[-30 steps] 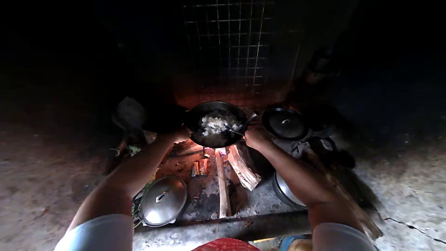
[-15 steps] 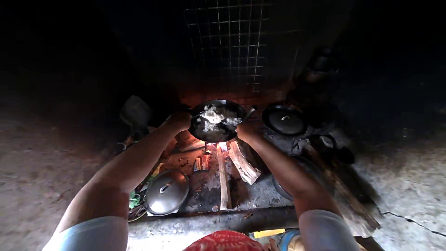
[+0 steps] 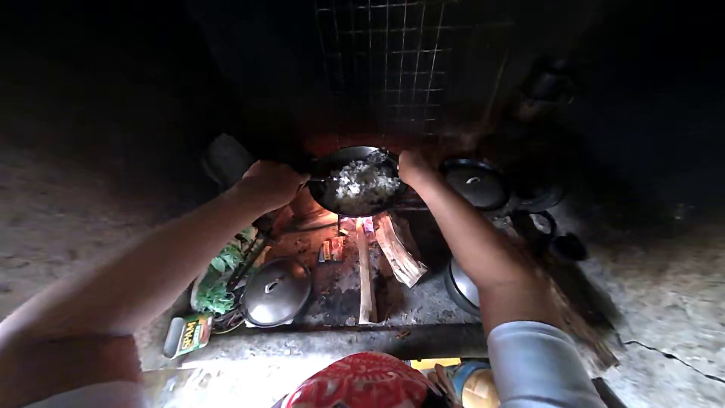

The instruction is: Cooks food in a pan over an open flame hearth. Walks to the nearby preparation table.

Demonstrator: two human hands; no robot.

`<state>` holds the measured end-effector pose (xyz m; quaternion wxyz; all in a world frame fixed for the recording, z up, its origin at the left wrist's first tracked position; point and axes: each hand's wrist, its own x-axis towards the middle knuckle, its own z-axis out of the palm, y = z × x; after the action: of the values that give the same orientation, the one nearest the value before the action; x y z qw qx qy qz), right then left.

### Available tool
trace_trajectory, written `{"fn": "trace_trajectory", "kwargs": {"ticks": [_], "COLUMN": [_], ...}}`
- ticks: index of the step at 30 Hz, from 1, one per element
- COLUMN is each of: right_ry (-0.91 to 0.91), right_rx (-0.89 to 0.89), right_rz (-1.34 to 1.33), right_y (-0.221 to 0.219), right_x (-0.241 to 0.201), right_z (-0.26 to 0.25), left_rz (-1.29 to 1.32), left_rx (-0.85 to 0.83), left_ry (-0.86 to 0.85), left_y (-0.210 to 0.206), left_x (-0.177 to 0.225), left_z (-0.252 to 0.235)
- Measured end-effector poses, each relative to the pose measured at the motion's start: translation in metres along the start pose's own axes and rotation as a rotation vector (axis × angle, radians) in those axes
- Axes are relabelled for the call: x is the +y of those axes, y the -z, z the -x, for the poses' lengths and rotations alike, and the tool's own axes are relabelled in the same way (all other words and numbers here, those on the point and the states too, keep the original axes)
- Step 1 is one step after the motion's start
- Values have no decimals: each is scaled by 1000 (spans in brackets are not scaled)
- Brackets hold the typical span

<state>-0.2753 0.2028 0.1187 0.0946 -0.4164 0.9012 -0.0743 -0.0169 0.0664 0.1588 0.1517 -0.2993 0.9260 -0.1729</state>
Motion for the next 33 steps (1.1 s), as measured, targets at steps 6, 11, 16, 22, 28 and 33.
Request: {"fn": "trace_trajectory", "kwargs": {"ticks": [6,11,16,22,28,33], "right_ry": [-30,-65,-111,-87,-113,-117], "right_rx": [-148,-159,-111,-68,-91,-45], "right_rz": [-31,-35,-47,-81,-29,-69], "right_y": [-39,-44,-23,-31,-48,-42], "right_x": [5,12,17,28,14,29], "right_z": [-2,-3,12,12,20,23], "left_rz": [45,187,336,155,221,190], "left_rx": [-23,-53,-35,3,-80,-2], "left_ry": [-81,-1,41,135,13,78], "left_y": [-48,-100,-87,-51,-84,-47], "left_x": [32,74,52,38,87,41], "left_z": [6,-48,-50,-2,-29,-17]}}
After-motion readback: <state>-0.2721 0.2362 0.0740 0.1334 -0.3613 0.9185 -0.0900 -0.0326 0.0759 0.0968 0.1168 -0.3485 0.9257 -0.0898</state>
